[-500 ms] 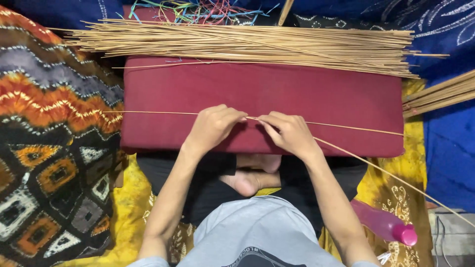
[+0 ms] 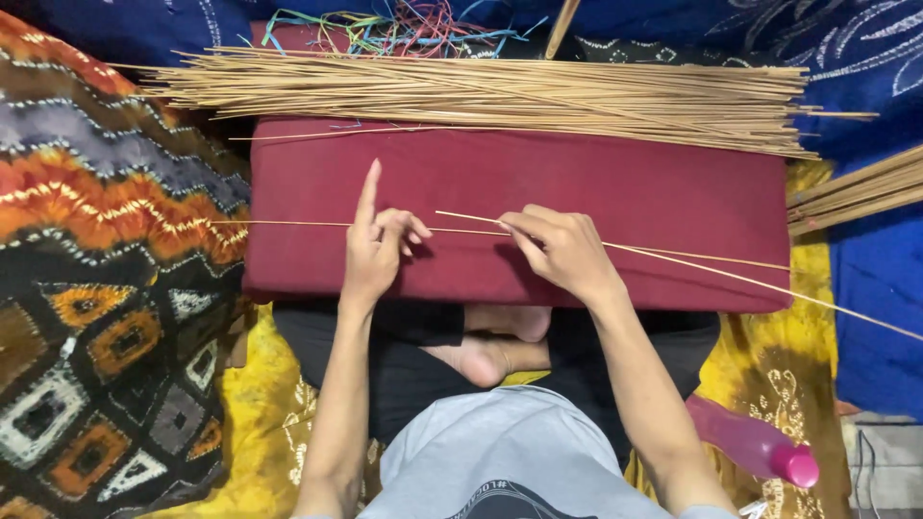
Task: Cleaning and sorting thin wooden sticks from a bundle by hand.
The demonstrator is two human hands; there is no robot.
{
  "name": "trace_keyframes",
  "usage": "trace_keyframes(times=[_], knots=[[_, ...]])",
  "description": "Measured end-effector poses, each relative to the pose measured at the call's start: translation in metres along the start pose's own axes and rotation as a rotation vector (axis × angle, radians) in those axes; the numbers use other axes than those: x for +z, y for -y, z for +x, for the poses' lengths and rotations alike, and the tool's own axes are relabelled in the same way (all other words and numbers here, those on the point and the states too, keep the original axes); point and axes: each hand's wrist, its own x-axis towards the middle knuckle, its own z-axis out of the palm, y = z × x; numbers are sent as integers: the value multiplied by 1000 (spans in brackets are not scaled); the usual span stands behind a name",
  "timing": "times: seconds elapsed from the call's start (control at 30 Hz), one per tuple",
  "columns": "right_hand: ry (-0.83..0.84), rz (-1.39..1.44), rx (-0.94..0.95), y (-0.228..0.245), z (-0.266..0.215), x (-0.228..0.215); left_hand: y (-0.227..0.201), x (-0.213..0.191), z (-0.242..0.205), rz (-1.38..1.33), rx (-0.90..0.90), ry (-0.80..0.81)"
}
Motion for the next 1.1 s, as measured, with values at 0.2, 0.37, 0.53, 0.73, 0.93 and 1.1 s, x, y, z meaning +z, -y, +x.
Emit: trace_keyframes(times=[0.2,0.37,0.53,0.73,0.93,1.1], knots=[[10,13,-56,7,1,11,10,62,-2,-412,-115,150],[-56,-45,2,-13,-13,-19,19,57,-1,-368,-131,-138],[-59,-134,8,-22,-18,-10,-11,70,2,-110,-102,134],[-88,-54,31,-32,-22,-4,-60,75,4,666,419,175],[-67,10,-4,-25,-24,-11,-47,66,23,865,696,199],[-37,17,91,-39,-45,-28,-47,55,25,948,609,230]])
